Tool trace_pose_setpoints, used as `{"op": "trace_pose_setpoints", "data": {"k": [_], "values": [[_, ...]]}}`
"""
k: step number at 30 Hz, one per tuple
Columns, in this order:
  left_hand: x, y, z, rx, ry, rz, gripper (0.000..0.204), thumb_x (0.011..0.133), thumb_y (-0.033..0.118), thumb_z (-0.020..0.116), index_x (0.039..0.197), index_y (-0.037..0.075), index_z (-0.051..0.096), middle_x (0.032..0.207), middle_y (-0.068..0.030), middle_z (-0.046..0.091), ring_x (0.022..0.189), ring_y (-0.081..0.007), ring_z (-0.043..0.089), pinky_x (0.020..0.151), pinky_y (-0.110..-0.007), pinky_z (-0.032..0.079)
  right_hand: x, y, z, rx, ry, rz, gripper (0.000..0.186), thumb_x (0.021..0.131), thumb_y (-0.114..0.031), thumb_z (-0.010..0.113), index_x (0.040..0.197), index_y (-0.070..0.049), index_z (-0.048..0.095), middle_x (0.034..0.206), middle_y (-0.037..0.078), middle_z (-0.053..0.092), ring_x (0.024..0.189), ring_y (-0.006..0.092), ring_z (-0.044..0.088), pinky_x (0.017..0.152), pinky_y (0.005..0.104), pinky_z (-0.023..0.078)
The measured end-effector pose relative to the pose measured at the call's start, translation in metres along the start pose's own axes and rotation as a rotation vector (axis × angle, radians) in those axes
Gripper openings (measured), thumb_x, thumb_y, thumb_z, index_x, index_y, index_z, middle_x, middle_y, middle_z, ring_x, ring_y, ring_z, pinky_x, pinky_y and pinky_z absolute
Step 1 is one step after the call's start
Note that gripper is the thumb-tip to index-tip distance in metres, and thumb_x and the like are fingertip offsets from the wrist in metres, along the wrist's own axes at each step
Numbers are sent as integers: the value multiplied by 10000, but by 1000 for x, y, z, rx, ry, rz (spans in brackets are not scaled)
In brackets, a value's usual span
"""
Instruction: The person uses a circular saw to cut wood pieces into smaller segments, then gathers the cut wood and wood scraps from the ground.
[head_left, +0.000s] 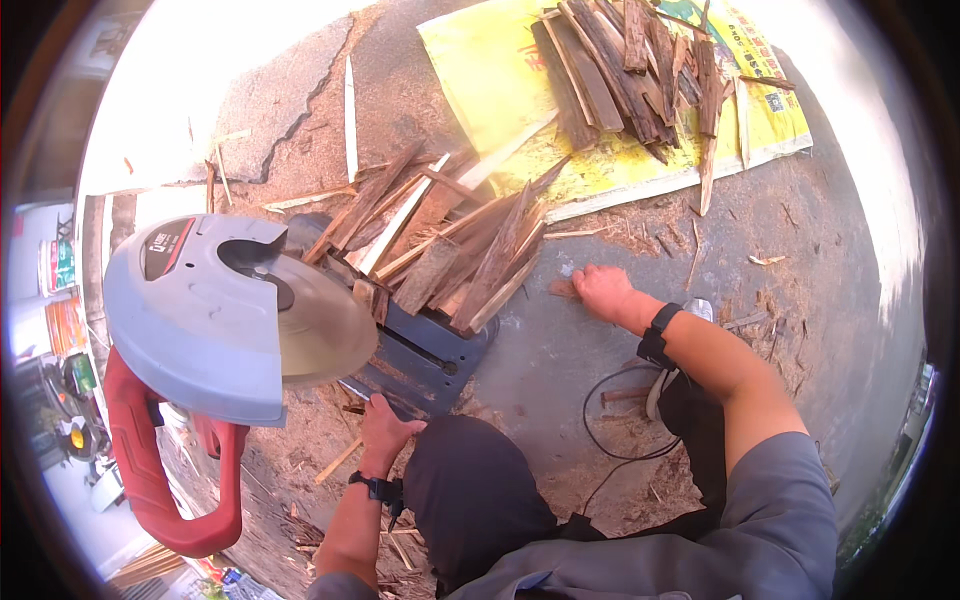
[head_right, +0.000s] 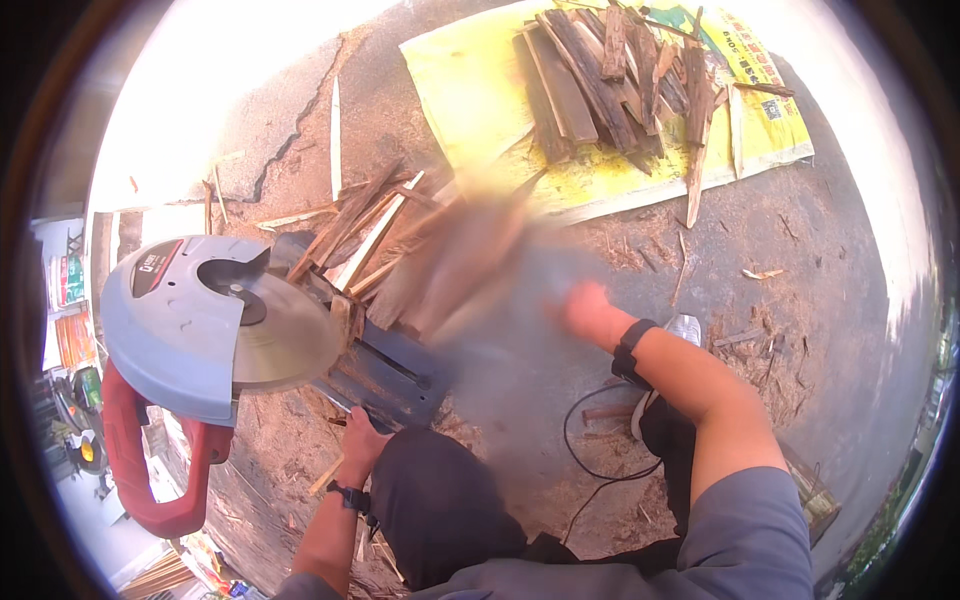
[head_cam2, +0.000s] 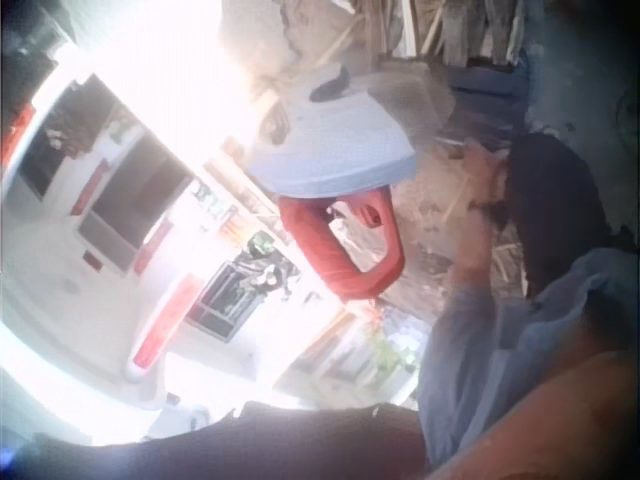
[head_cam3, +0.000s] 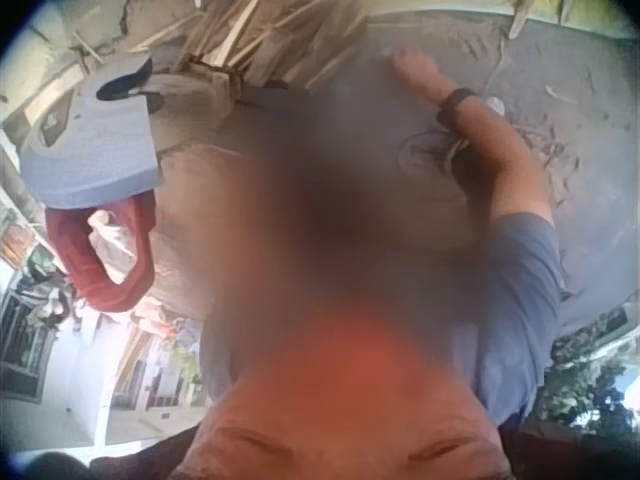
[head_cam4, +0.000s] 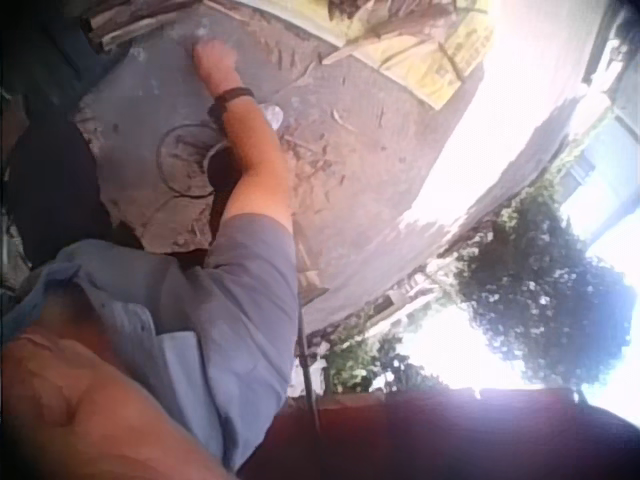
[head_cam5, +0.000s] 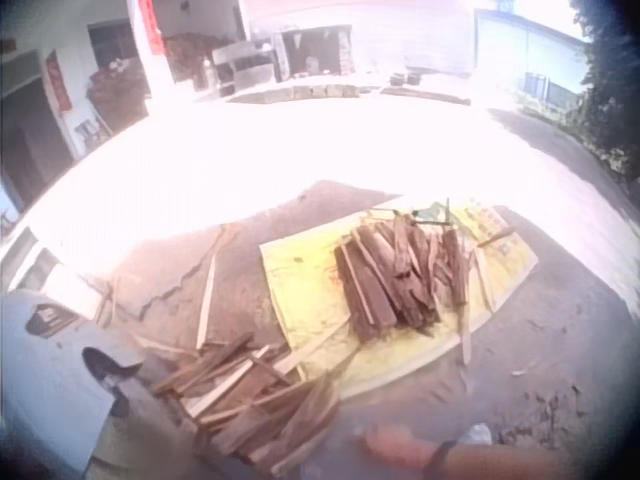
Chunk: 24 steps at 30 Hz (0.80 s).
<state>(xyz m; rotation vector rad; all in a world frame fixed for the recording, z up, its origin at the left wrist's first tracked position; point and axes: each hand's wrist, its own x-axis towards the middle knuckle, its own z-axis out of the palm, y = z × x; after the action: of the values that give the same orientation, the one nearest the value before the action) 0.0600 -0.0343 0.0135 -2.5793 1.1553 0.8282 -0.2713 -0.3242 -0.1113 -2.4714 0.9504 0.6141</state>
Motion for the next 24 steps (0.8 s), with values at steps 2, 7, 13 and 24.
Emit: {"op": "trace_pose_setpoints", "data": {"k": [2,7,13,24], "values": [[7,8,-1,-3,-76,-86,856,495,325,927,1089,-11,411,1088,-263,553,1009,-449,568,840,-491,495,-6,27,16,86,-76,-96,300,750,-172,640,1002,-29,560,966,183,621,866,361,631,762,454,533],[2,5,3,39,-120,-189,894,465,244,944,1125,-15,398,1110,-256,554,1028,-439,568,859,-470,495,-37,83,-91,286,252,-211,264,754,-140,639,979,-31,553,903,169,607,827,350,632,722,448,527],[9,15,3,168,-99,-224,902,469,216,942,1149,-7,393,1122,-236,561,1052,-428,572,856,-470,503,-6,176,-213,599,848,247,592,780,-184,742,1278,-1,481,1144,205,581,1048,343,584,910,401,477],[7,28,-22,123,-125,-255,961,476,284,937,1216,-8,398,1229,-238,529,1131,-403,551,901,-459,500,63,-22,-149,-31,451,-782,1203,501,-432,889,1489,-156,261,1491,268,250,1385,442,243,1156,508,214]]}}
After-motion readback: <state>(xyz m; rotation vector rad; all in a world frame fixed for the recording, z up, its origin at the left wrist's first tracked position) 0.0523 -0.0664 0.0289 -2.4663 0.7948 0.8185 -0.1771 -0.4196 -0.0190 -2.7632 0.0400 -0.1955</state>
